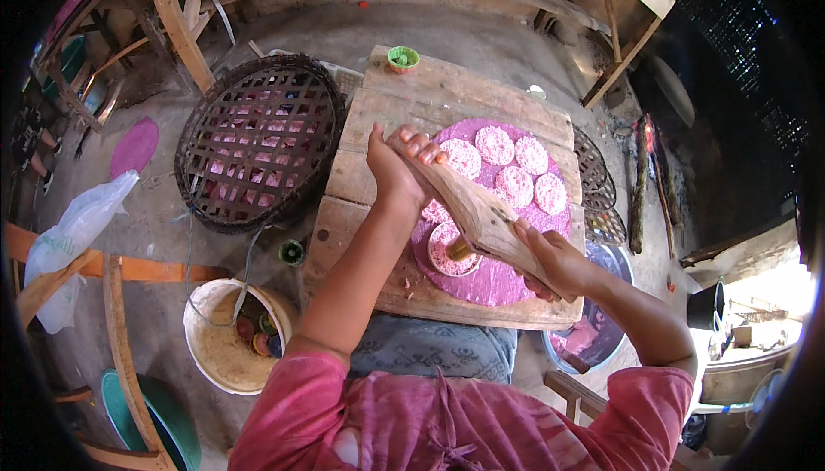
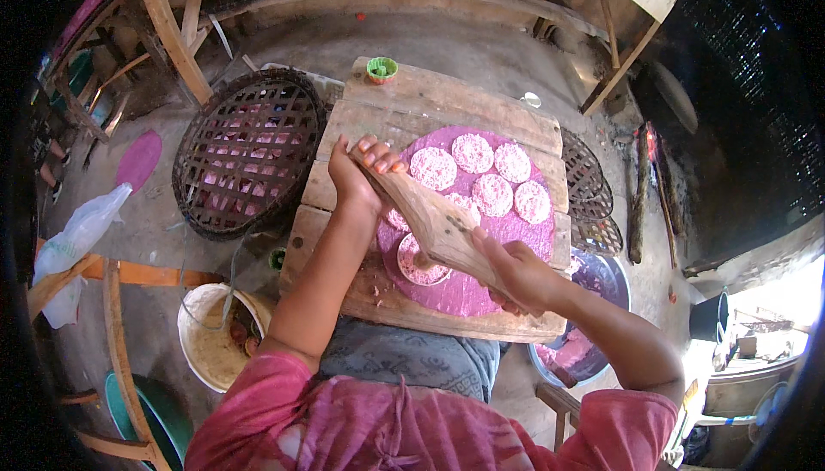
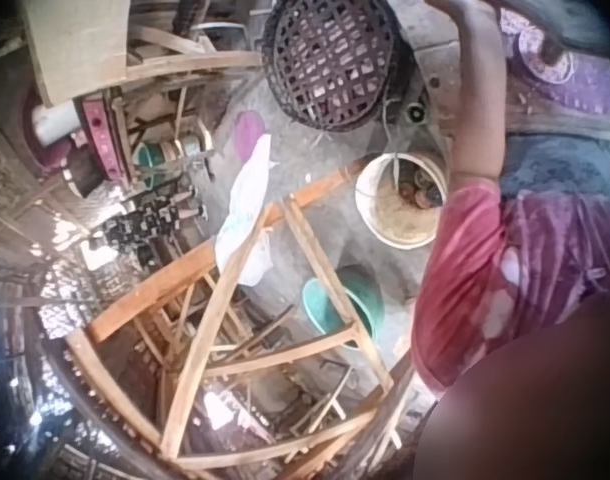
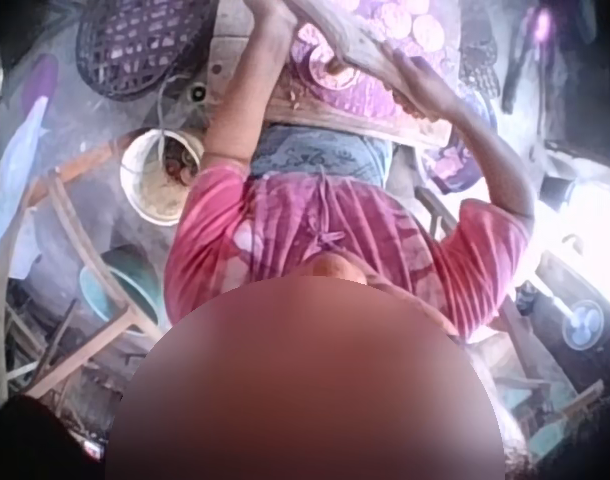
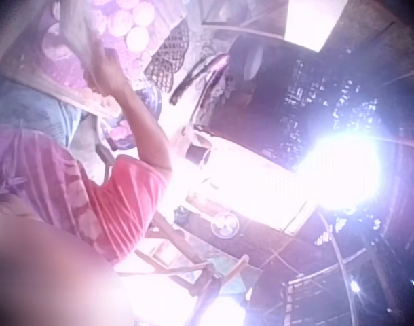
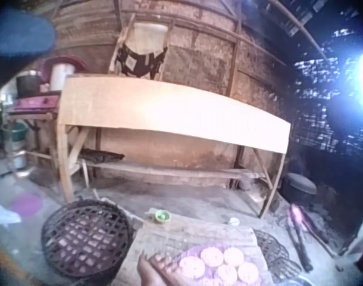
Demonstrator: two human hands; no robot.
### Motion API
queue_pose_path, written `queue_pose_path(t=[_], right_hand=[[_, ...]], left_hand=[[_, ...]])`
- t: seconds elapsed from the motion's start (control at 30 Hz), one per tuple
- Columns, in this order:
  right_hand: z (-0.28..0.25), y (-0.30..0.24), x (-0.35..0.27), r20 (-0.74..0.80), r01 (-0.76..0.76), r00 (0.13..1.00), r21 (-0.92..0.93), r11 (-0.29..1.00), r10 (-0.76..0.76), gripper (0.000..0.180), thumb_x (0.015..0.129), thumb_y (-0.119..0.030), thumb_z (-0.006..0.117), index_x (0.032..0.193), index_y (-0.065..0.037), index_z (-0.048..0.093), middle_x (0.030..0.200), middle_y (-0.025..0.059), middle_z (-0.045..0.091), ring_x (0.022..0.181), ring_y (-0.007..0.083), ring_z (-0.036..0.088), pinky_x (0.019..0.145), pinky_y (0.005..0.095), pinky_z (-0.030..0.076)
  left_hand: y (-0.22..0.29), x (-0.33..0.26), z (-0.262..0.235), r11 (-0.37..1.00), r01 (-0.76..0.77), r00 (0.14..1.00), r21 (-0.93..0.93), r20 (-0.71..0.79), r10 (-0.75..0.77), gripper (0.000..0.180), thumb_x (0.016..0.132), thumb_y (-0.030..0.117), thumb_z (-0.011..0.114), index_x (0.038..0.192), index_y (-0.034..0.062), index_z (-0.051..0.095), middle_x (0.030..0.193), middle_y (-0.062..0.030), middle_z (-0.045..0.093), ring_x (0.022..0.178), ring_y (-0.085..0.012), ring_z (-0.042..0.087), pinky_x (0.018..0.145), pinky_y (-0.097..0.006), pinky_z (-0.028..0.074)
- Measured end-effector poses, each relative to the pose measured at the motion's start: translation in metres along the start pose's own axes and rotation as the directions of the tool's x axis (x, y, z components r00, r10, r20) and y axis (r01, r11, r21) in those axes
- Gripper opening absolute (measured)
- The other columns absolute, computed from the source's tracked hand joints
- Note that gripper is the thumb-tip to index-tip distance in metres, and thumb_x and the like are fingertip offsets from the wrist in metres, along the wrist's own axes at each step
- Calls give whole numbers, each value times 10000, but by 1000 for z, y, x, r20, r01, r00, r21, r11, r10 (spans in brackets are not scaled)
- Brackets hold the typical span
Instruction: The person scoops pink dough from a large bowl and places it into a handheld wooden mold. They press the dough into the mold, then eject the shaped round onto a wooden board. The person repeats this process to form multiple pink discs.
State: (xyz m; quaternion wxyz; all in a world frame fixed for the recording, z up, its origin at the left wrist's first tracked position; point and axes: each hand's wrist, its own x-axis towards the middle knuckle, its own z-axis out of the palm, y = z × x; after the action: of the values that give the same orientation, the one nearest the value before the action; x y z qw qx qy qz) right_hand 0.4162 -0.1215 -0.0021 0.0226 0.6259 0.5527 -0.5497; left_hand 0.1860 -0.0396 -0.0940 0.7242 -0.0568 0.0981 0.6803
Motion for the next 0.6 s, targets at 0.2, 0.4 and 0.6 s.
queue_pose_path(t=[0.2,0.4,0.6], right_hand=[[-5,2,-3,-63,-42,997,-75,996,37,805,918,-741,302,667,-24,567,514,47,486,406,145,499,362,313,388],[20,21,6,114,63,990,167,984,-83,746,982,-643,242,848,1,594,574,59,542,430,149,515,404,303,424],[27,48,37,-290,563,821,263,784,-492,484,1009,-414,457,1114,10,667,1077,179,667,979,264,645,852,371,521]], left_hand=[[-10,0,3,999,18,999,32,-47,-16,465,966,499,243,657,170,354,526,17,302,469,-150,314,566,-345,336],[16,-16,10,989,-2,998,148,56,-6,486,977,512,280,627,186,367,498,54,277,427,-130,296,510,-338,343],[101,-76,99,866,-369,751,337,658,64,585,1011,562,280,562,204,390,397,79,315,336,-100,329,427,-269,363]])
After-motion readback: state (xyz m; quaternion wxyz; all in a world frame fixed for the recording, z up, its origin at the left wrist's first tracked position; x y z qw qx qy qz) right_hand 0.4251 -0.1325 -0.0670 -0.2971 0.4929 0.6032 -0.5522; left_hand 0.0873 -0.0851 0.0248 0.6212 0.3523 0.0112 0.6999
